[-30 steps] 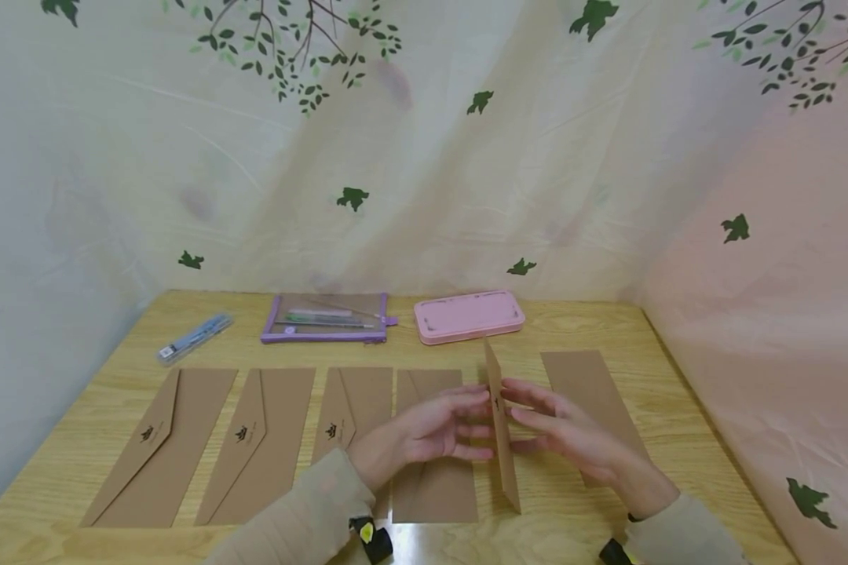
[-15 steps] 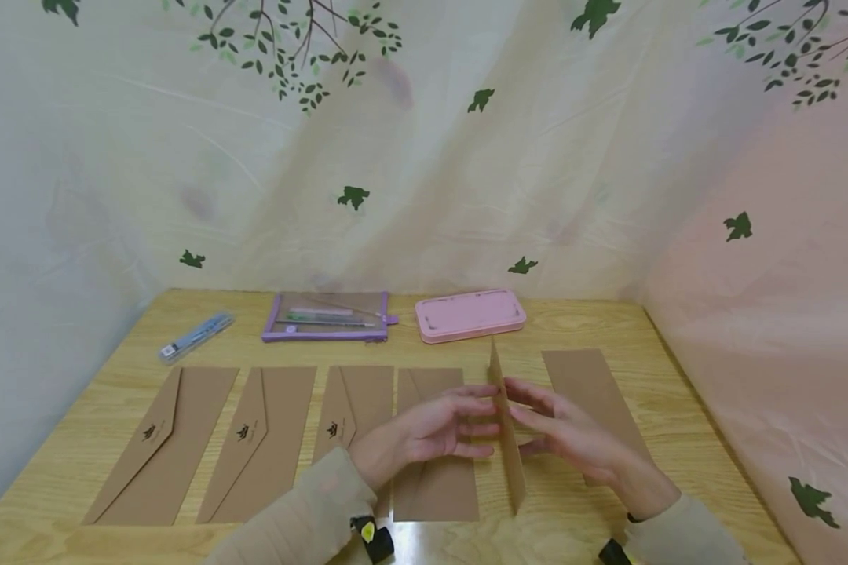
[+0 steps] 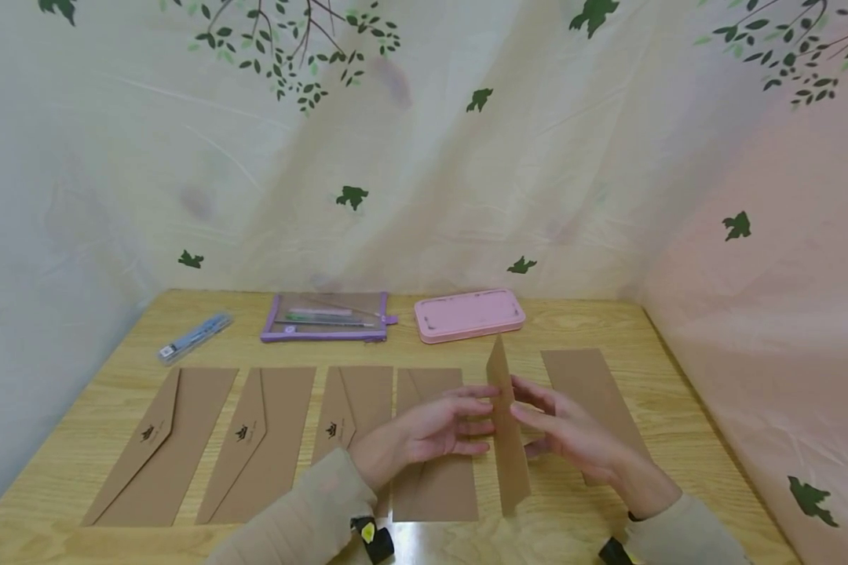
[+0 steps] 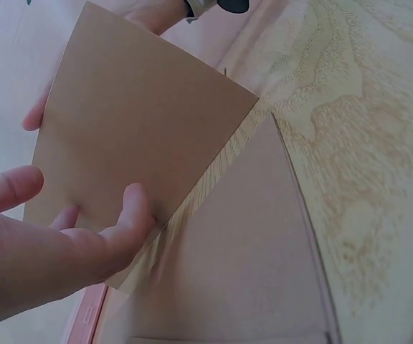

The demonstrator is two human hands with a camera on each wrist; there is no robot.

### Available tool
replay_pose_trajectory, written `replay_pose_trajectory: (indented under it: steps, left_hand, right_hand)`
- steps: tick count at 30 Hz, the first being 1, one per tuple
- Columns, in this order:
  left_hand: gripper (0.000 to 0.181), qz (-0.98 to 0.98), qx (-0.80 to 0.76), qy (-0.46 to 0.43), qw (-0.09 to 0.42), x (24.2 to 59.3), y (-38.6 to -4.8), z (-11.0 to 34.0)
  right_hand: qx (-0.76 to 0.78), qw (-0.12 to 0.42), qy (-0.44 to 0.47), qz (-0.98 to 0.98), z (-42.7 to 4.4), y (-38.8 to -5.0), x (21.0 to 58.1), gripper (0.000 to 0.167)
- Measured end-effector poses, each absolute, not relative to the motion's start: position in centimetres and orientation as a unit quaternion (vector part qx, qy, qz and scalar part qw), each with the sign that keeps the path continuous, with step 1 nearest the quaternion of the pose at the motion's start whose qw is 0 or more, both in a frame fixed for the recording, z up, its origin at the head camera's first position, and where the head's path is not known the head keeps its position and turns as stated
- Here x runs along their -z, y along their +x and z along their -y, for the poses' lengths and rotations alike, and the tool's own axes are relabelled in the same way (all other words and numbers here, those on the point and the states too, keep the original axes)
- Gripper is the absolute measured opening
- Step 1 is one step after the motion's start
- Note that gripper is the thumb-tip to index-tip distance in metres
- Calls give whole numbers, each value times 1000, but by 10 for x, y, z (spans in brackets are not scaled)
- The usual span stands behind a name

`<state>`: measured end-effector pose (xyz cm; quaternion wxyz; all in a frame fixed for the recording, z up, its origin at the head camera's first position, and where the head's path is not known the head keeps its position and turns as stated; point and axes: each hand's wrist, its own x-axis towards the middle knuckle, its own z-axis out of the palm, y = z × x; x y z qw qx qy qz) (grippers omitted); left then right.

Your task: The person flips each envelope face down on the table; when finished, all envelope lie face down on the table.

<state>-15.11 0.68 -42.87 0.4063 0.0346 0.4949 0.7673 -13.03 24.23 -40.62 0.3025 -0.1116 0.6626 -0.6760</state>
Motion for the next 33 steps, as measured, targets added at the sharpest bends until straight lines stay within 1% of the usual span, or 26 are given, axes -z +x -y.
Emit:
replay_pose_trajectory:
  steps: [10,17,24,33]
  left_hand:
    - [52,-506,-760,35,406,432,-151,-7]
    - [53,-505,-757,42,411,434,-152,-7]
    - [53,-507,-756,44,410,434,-152,-7]
    - [52,-510,-759,37,404,435,-153,-6]
  right_hand:
    - [682,300,-106,-659,-249,-130,407,72]
    - [682,306,-100,-656,-251,-134,408,70]
    - [673,317,-100,-661,-253,-136,406,72]
    - [653,306,-104,-685,-264,-140,406,73]
